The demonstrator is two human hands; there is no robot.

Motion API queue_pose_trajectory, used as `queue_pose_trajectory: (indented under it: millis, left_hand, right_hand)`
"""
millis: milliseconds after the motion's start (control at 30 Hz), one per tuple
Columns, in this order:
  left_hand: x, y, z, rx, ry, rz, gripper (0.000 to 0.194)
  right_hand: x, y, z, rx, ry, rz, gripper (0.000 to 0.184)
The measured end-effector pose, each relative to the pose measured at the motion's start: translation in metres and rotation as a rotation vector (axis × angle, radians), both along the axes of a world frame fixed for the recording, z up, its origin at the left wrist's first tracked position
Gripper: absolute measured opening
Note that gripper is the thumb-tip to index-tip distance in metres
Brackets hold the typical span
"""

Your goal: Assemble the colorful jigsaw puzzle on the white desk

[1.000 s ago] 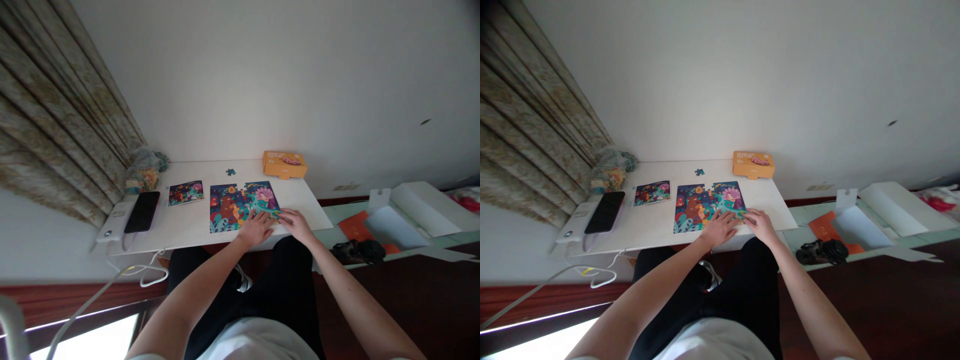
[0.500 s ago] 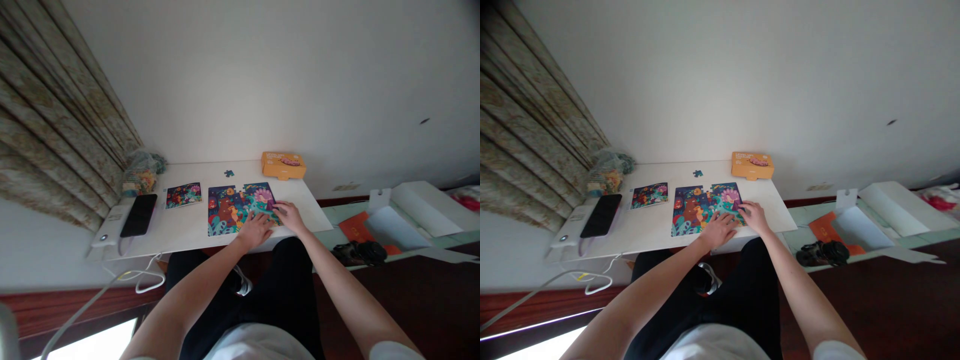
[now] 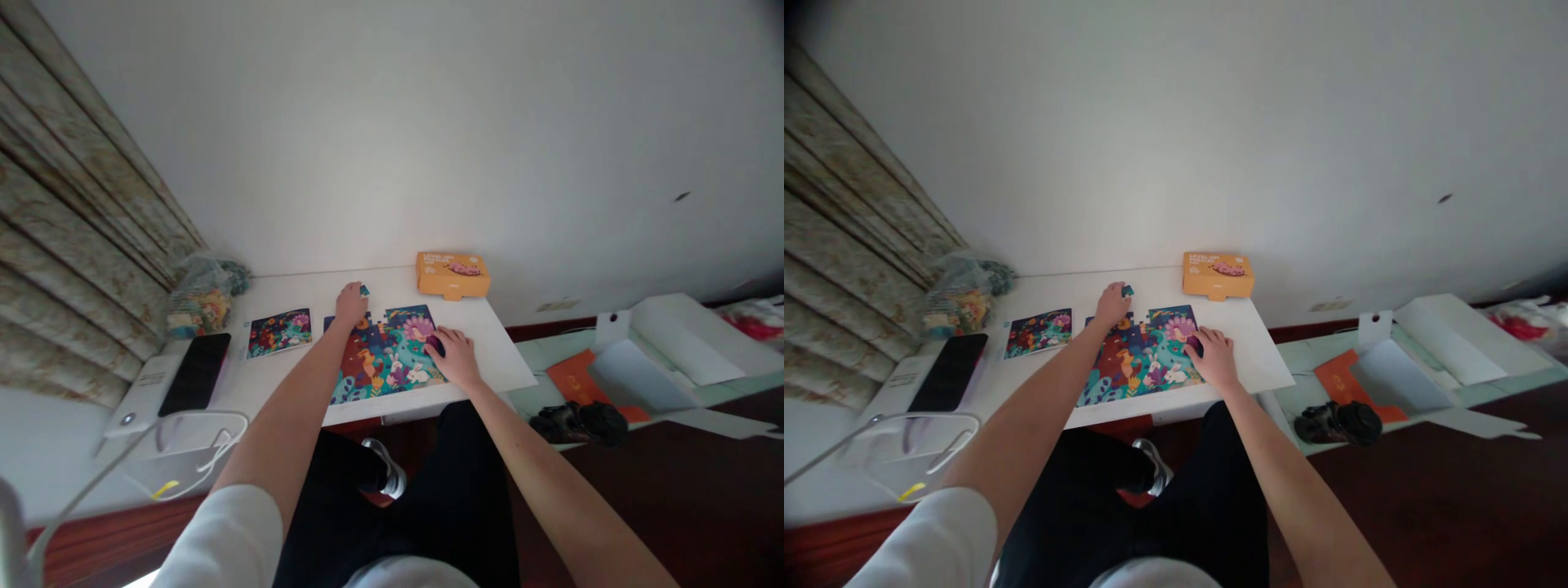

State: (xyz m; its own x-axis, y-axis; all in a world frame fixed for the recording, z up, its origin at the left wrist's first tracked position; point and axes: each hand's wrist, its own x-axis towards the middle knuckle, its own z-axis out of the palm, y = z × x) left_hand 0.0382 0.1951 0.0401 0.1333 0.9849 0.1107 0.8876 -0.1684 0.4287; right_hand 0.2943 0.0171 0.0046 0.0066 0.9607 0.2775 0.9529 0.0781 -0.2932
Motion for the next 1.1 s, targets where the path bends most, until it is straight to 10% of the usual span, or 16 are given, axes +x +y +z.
queue_pose_trajectory:
  millis: [600, 867, 1100]
  left_hand:
    - [-0.005, 0.054, -0.001, -0.131, -0.371, 0.126, 0.043]
    - [0.024, -0.051, -0.015, -0.092, -1.298, 0.292, 0.029]
    - [0.033, -0.135, -0.02, -0.227, -1.496, 0.412, 0.024]
  right_hand:
    - [0.0, -0.001, 0.003, -0.024, 0.01, -0.018, 0.036]
    - [0.006, -0.002, -0.005, 0.099, 0.126, 0.007, 0.042]
    - [-0.004, -0.015, 0.008, 0.219, 0.155, 0.189, 0.033]
